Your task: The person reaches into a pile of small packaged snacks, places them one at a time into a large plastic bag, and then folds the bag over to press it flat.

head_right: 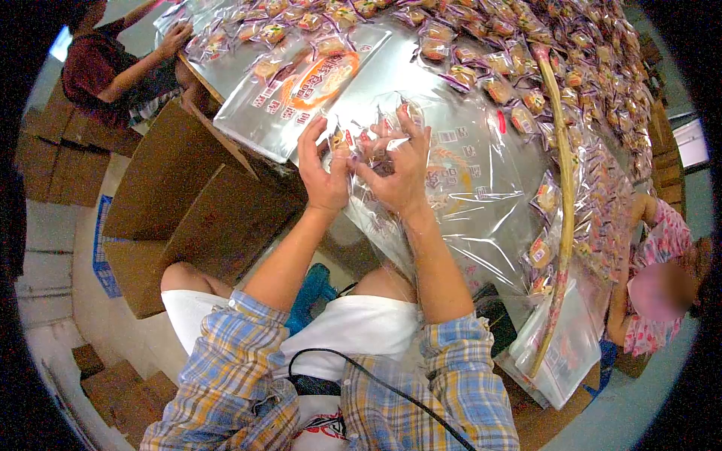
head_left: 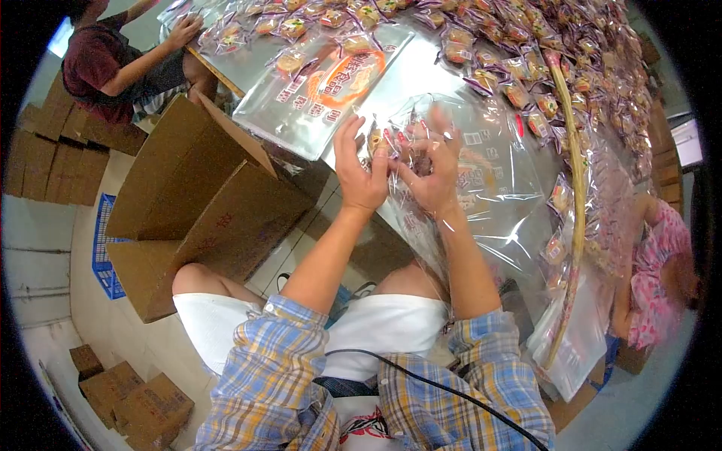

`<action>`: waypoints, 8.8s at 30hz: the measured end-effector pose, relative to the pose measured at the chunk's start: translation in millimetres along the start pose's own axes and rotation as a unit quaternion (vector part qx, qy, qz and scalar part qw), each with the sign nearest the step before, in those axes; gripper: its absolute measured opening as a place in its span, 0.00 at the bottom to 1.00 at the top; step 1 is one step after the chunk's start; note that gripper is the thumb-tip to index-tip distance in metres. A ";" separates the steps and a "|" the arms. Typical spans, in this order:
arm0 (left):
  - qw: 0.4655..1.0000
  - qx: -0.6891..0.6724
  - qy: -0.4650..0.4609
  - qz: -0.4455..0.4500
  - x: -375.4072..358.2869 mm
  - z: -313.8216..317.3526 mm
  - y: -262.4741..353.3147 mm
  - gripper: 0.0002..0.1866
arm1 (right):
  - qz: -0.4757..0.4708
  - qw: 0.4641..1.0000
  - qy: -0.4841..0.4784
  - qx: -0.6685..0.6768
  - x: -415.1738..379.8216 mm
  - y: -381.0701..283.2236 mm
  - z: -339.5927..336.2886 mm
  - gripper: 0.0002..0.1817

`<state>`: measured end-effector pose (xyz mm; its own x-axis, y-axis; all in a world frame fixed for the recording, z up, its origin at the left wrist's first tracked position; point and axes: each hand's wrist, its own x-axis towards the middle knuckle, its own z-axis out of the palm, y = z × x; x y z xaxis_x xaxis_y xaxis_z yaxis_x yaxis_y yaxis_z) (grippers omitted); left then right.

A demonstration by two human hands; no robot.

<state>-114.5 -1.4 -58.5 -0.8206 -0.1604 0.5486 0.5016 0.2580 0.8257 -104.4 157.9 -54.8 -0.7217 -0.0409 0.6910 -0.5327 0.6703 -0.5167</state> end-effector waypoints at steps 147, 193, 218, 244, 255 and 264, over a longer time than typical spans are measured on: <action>0.980 0.083 -0.137 -0.116 -13.7 -10.6 32.4 0.29 | 0.121 0.935 -0.004 -0.334 7.2 2.3 -35.6 0.35; 0.964 0.071 -0.257 -0.007 55.9 -48.2 -19.0 0.36 | 0.259 0.955 0.043 0.137 -9.3 -17.6 -16.5 0.46; 0.954 -0.075 -0.264 -0.119 32.2 -33.5 -24.4 0.56 | 0.288 0.955 0.062 0.042 31.4 27.9 37.7 0.52; 0.980 0.009 -0.199 -0.007 26.8 -27.5 -27.4 0.52 | 0.283 0.944 0.102 -0.137 -3.9 18.2 5.2 0.39; 0.980 0.040 -0.197 -0.002 24.5 -26.2 -28.1 0.53 | -0.038 0.976 0.039 -0.210 7.9 -7.6 -6.6 0.25; 0.974 -0.075 -0.213 -0.035 26.9 -27.3 -31.1 0.48 | -0.026 0.968 -0.019 -0.248 29.6 -25.6 1.9 0.24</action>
<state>-144.7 -39.8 -65.8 -0.8772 0.2450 0.4129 0.4490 0.1142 0.8862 -113.0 138.1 -22.1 -0.7199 -0.1050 0.6861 -0.2983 0.9394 -0.1692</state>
